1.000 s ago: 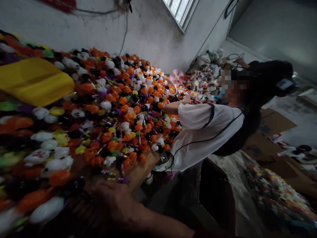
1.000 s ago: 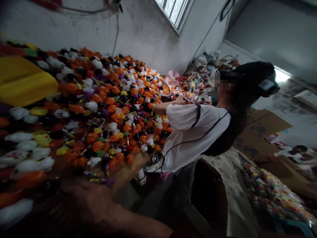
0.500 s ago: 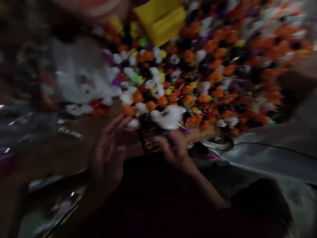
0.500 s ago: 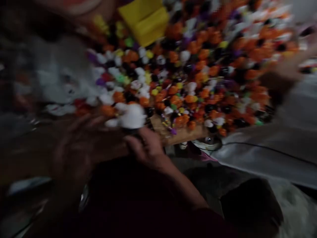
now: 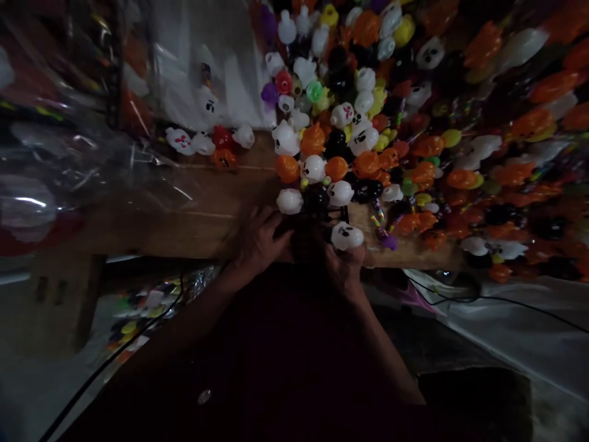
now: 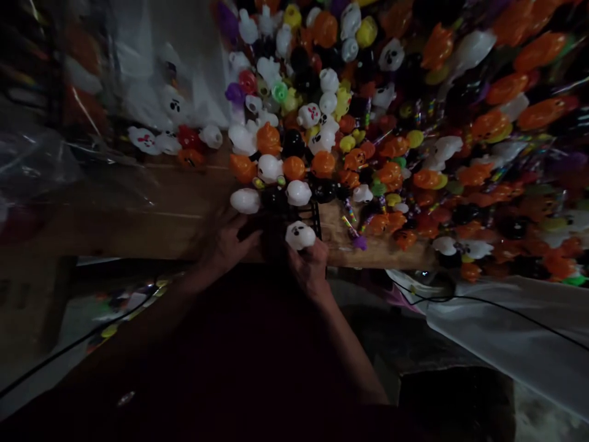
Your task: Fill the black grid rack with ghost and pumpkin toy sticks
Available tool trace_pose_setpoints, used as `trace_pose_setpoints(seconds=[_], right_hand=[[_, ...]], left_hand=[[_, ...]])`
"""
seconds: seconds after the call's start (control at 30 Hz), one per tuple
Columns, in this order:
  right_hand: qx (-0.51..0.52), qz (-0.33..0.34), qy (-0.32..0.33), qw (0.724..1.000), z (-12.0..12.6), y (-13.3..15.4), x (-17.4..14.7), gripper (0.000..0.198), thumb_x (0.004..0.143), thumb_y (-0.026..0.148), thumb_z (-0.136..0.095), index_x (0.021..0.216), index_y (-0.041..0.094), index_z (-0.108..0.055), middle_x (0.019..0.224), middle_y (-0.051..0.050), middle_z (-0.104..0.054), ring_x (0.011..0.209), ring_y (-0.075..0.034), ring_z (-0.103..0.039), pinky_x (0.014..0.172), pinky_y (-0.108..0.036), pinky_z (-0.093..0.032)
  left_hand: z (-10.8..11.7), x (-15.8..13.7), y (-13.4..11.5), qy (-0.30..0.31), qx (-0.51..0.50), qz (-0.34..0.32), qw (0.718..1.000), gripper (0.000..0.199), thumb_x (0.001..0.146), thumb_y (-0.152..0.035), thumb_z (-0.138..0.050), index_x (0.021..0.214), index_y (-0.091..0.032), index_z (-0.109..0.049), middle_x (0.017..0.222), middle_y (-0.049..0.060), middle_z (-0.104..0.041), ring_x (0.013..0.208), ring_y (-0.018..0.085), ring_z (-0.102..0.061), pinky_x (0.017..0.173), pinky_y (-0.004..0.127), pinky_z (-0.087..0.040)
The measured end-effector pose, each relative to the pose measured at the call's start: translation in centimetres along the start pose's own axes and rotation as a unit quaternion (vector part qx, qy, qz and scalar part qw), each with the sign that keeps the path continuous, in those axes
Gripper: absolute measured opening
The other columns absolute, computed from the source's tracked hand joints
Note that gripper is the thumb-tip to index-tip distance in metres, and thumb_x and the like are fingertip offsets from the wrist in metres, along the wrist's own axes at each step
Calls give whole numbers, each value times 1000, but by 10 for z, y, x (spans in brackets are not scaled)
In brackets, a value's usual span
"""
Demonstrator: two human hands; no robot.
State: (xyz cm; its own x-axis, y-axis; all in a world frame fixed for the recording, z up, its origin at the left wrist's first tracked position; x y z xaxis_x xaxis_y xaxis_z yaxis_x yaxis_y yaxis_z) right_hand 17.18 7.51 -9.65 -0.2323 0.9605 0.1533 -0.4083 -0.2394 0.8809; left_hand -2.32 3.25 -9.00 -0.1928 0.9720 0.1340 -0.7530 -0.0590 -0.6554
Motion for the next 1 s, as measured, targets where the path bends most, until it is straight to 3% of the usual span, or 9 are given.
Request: trace_pose_setpoints(seconds=[0.1, 0.17, 0.27, 0.37, 0.6, 0.77, 0.87, 1.0], right_hand=[[12, 59, -12, 998, -19, 11, 9, 29, 89, 39, -63, 68, 20, -66, 64, -2, -65, 60, -14, -59, 61, -26, -51], [17, 62, -12, 998, -26, 17, 14, 31, 90, 40, -61, 68, 19, -68, 67, -3, -66, 62, -14, -60, 61, -25, -49], [19, 8, -46, 999, -24, 17, 19, 37, 90, 45, -65, 67, 17, -68, 61, 0, -60, 57, -12, -55, 58, -25, -45], [15, -31, -36, 999, -24, 14, 22, 39, 89, 49, -67, 68, 16, -70, 59, 1, -58, 57, -13, -54, 58, -26, -45], [-37, 62, -21, 997, -26, 17, 26, 31, 92, 46, -65, 81, 18, -71, 78, -6, -73, 71, -18, -66, 68, -31, -54], [-20, 70, -7, 997, -28, 29, 29, 27, 93, 44, -65, 88, 19, -73, 91, -7, -75, 85, -20, -69, 82, -36, -58], [-30, 71, -16, 997, -28, 32, 29, 24, 95, 39, -63, 86, 19, -72, 85, -5, -74, 79, -18, -69, 78, -34, -57], [-38, 137, -15, 990, -31, 34, 29, 26, 95, 40, -64, 81, 19, -69, 78, -4, -72, 73, -17, -67, 71, -31, -56]], left_hand=[[-2, 10, -2, 30, 25, -15, 999, 26, 91, -23, -60, 113, -26, -73, 111, 8, -73, 107, 30, -64, 101, 48, -49], [-3, 16, -3, 39, 41, -17, 998, 29, 90, -19, -59, 115, -27, -73, 113, 6, -74, 108, 29, -64, 102, 46, -48], [-5, 19, 1, 36, 58, -12, 998, 29, 88, -21, -61, 115, -23, -72, 111, 8, -74, 105, 30, -65, 100, 47, -49], [-9, 18, 5, 21, 55, -22, 998, 23, 88, -24, -65, 109, -21, -72, 104, 10, -75, 102, 32, -66, 97, 49, -49], [-9, 17, -1, -1, 37, -35, 999, 21, 87, -23, -68, 108, -22, -70, 113, 9, -74, 110, 33, -65, 99, 50, -47], [-7, 22, -5, 10, 21, -19, 1000, 14, 90, -23, -68, 104, -21, -71, 113, 10, -72, 113, 35, -64, 103, 54, -45], [-9, 23, -5, 0, 15, -25, 1000, 16, 89, -24, -69, 104, -18, -70, 112, 12, -73, 113, 36, -64, 102, 54, -46], [-9, 21, -3, -26, 10, -32, 999, 15, 87, -23, -71, 101, -20, -69, 104, 9, -75, 110, 34, -65, 102, 53, -48]])
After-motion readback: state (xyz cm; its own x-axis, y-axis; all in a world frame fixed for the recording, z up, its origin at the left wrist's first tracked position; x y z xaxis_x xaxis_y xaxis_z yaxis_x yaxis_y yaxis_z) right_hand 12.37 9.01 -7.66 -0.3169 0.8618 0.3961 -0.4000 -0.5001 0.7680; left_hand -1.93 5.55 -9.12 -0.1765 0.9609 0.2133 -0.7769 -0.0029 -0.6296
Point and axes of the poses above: each hand's wrist, its own x-axis towards the middle knuckle, its own z-axis out of the back of the hand, y = z × x, the point moved 6 cm from there along x, towards the middle knuckle
